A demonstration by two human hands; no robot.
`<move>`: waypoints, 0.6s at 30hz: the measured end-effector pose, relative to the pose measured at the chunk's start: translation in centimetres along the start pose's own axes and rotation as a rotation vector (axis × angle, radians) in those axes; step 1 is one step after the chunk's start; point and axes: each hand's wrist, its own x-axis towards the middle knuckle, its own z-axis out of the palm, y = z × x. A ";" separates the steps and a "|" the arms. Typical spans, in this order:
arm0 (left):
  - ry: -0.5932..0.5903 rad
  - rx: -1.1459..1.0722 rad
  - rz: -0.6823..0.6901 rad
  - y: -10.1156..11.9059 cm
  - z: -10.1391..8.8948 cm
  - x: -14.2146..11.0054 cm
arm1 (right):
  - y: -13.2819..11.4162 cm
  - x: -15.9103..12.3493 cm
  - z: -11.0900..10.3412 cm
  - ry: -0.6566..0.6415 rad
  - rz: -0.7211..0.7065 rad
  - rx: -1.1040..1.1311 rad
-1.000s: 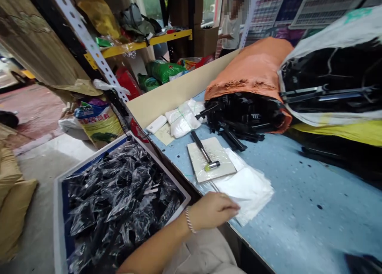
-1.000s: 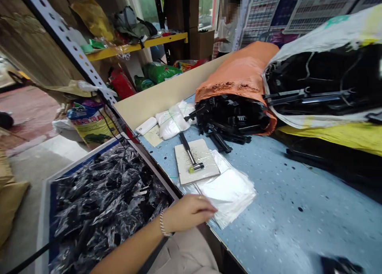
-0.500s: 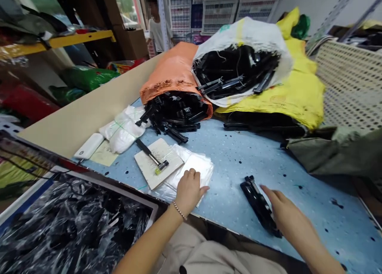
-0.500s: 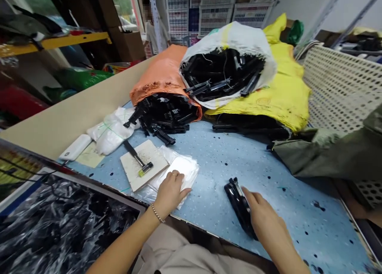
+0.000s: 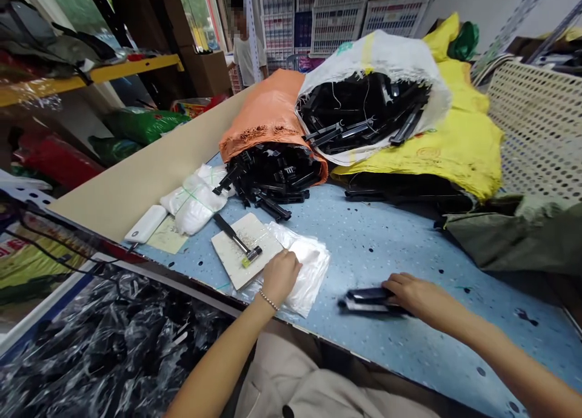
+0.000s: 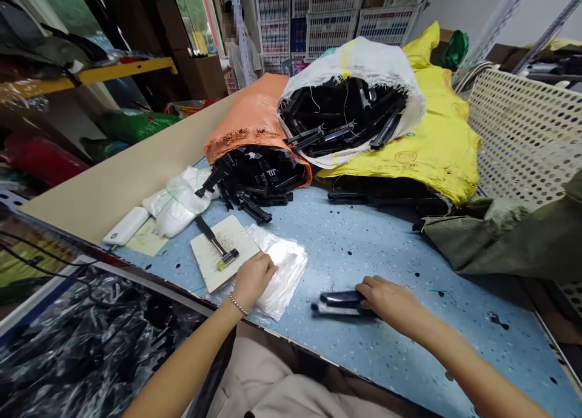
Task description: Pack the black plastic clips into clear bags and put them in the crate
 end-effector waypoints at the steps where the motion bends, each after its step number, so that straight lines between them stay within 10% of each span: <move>1: 0.025 -0.042 -0.019 -0.4 -0.1 0.0 | -0.1 0.0 0.1 -0.002 0.070 0.131; 6: 0.076 -0.604 -0.162 -1.8 0.0 -0.2 | -3.8 1.1 1.0 0.131 0.372 0.950; 11: 0.054 -0.821 -0.256 -2.6 0.5 0.0 | -9.9 4.4 1.6 0.130 0.345 1.795; 18: 0.038 -0.993 -0.242 -2.7 -0.1 0.5 | -14.7 12.0 1.7 0.119 0.312 2.231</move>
